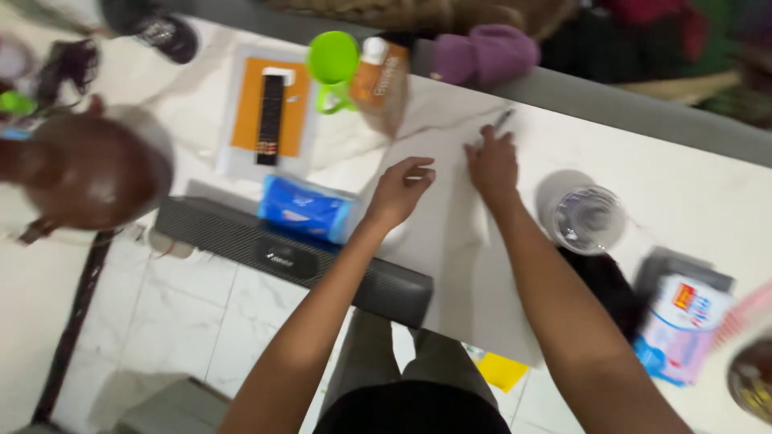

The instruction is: The person organizes and rearranges various household items on a table surface.

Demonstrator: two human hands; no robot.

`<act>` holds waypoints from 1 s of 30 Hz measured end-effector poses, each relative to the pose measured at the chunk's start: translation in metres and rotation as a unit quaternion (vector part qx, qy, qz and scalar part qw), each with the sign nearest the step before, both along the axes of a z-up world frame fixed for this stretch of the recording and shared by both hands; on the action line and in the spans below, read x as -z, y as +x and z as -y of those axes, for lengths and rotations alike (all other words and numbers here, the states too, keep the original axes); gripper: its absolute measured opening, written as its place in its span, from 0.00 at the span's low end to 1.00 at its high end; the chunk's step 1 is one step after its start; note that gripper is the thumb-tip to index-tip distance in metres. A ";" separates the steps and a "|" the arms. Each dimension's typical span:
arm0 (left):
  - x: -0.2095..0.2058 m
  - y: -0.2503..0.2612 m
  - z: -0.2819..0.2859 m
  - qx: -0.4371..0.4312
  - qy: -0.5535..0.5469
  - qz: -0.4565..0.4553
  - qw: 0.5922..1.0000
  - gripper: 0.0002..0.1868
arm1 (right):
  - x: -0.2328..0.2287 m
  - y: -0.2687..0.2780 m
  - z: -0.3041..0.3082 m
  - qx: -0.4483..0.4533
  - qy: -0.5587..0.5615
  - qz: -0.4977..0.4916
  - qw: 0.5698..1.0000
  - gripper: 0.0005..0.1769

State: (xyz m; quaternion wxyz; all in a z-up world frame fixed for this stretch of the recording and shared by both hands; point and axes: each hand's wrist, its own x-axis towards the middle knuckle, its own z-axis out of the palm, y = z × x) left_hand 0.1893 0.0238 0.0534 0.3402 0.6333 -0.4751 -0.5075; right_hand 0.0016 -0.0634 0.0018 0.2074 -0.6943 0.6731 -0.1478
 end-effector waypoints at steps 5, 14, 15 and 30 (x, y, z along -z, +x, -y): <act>0.020 0.104 -0.030 -0.109 -0.043 -0.080 0.990 0.15 | 0.051 0.002 0.001 -0.017 0.077 0.065 0.995 0.11; -0.007 0.275 -0.066 -0.289 -0.063 -0.078 0.952 0.11 | -0.043 0.115 -0.096 -0.028 0.109 0.293 0.949 0.12; -0.007 0.295 -0.065 -0.298 -0.061 -0.075 0.950 0.11 | -0.058 0.137 -0.103 -0.044 0.149 0.319 0.935 0.12; -0.217 0.541 -0.042 -0.237 -0.235 -0.018 0.943 0.09 | -0.097 0.577 0.002 -0.192 0.245 0.489 0.815 0.08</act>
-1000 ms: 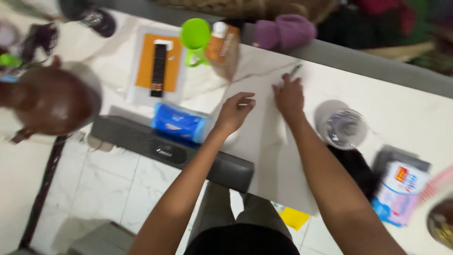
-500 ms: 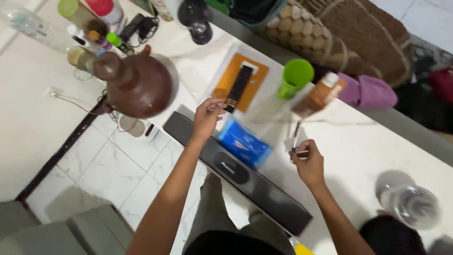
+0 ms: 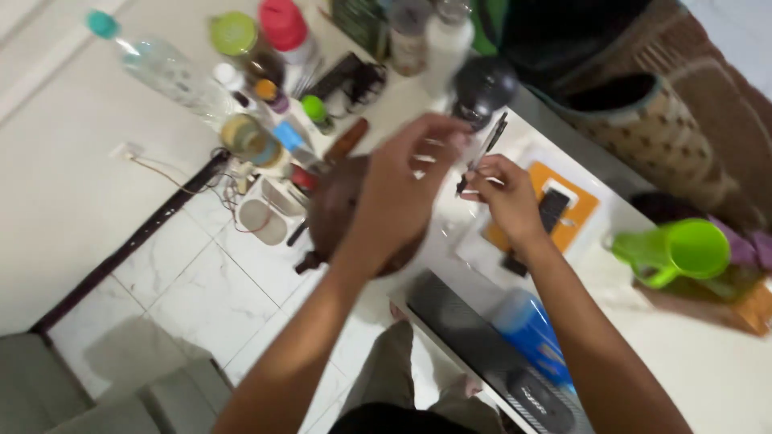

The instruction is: The person organizes and rearranges various household items on a table surface.

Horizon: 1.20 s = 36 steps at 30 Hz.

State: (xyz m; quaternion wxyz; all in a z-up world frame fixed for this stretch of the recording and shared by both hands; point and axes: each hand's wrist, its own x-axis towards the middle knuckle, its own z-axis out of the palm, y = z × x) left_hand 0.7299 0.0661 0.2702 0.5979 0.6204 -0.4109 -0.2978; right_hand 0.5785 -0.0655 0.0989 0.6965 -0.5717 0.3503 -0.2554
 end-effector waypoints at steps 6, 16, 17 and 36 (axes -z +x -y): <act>0.026 0.147 -0.025 -0.128 0.052 0.077 0.987 0.09 | -0.037 0.112 0.014 -0.055 -0.003 0.022 0.998 0.08; 0.122 0.256 -0.077 -0.161 0.024 0.035 0.986 0.11 | 0.022 0.268 0.043 -0.125 0.159 0.037 0.979 0.13; 0.116 0.263 -0.077 -0.173 0.059 0.047 0.982 0.11 | 0.029 0.290 0.048 -0.123 0.105 0.018 0.987 0.13; 0.140 0.383 0.028 -0.017 0.051 -0.081 0.995 0.10 | 0.044 0.436 0.093 -0.113 -0.084 -0.418 0.897 0.25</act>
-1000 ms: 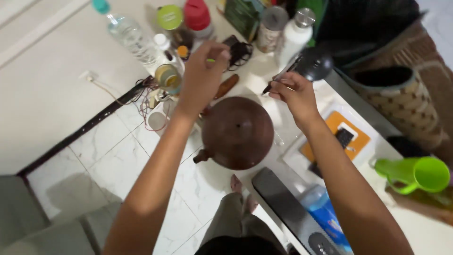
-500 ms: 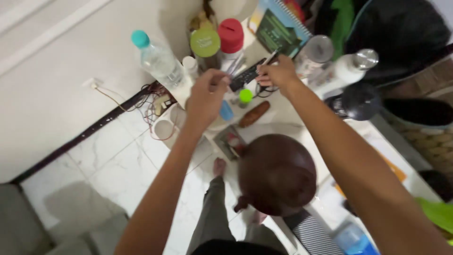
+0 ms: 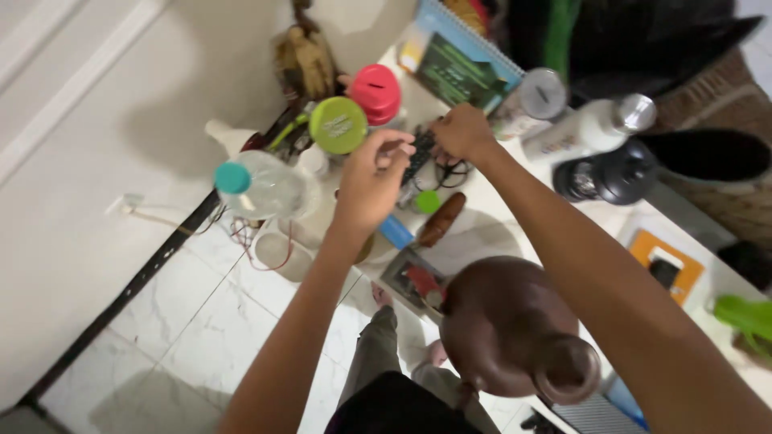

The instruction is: The person organizes and rearranges various household items on a table surface.

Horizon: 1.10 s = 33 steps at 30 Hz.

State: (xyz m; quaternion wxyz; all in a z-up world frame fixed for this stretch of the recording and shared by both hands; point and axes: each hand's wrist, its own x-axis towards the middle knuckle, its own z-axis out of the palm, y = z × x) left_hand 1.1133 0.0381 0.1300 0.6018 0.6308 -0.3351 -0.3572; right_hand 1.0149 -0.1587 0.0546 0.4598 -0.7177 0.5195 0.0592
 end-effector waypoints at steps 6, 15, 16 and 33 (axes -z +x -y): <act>-0.017 -0.042 0.023 0.139 -0.083 -0.006 0.987 0.11 | -0.048 -0.111 -0.020 0.057 0.118 0.182 0.975 0.21; -0.100 -0.232 0.046 0.281 -0.027 0.036 0.959 0.11 | -0.155 -0.375 -0.123 0.265 0.016 0.338 0.903 0.15; -0.107 -0.256 0.041 0.285 -0.030 0.044 0.957 0.11 | -0.152 -0.410 -0.138 0.267 0.013 0.345 0.900 0.15; 0.002 -0.540 -0.062 0.326 0.046 -0.022 0.944 0.12 | -0.105 -0.700 -0.290 0.453 -0.010 0.303 0.839 0.16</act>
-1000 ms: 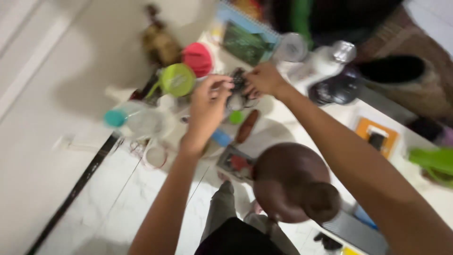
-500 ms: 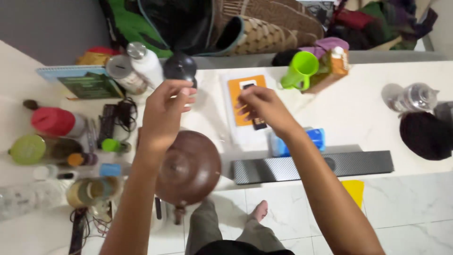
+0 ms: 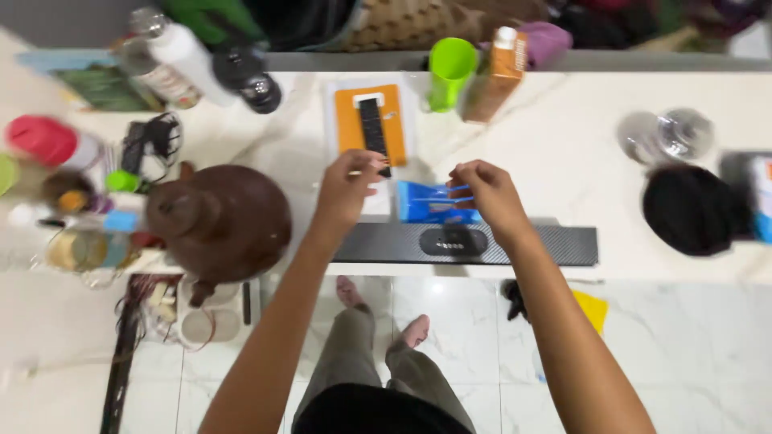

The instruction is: The person organizes and rearranges various household items on a table surface.

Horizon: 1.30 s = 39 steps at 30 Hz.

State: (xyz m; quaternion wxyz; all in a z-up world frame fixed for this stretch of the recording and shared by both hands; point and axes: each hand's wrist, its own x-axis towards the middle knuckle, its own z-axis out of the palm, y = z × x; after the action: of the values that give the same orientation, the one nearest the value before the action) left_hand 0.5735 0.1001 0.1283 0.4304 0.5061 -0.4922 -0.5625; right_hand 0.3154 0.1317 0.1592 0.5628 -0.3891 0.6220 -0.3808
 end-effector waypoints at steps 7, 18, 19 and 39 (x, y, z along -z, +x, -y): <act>-0.074 0.051 -0.009 -0.068 -0.035 0.054 0.996 0.11 | 0.120 0.060 0.096 -0.177 -0.013 -0.067 0.982 0.19; -0.079 0.301 0.046 -0.196 -0.050 0.106 0.974 0.11 | 0.203 0.167 0.195 -0.197 -0.048 -0.559 0.804 0.58; -0.068 0.322 0.051 -0.200 -0.048 0.101 0.973 0.11 | 0.208 0.173 0.195 -0.201 -0.047 -0.563 0.800 0.58; 0.060 0.521 0.089 -0.261 0.010 0.215 0.941 0.16 | 0.098 0.566 0.289 -0.515 -0.173 -0.426 0.723 0.41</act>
State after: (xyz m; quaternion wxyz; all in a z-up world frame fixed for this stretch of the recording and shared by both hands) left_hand 1.0950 0.0113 0.0685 0.4407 0.7302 -0.4178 -0.3131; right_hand 0.8810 -0.1573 0.0615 0.2705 -0.8616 0.4232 0.0729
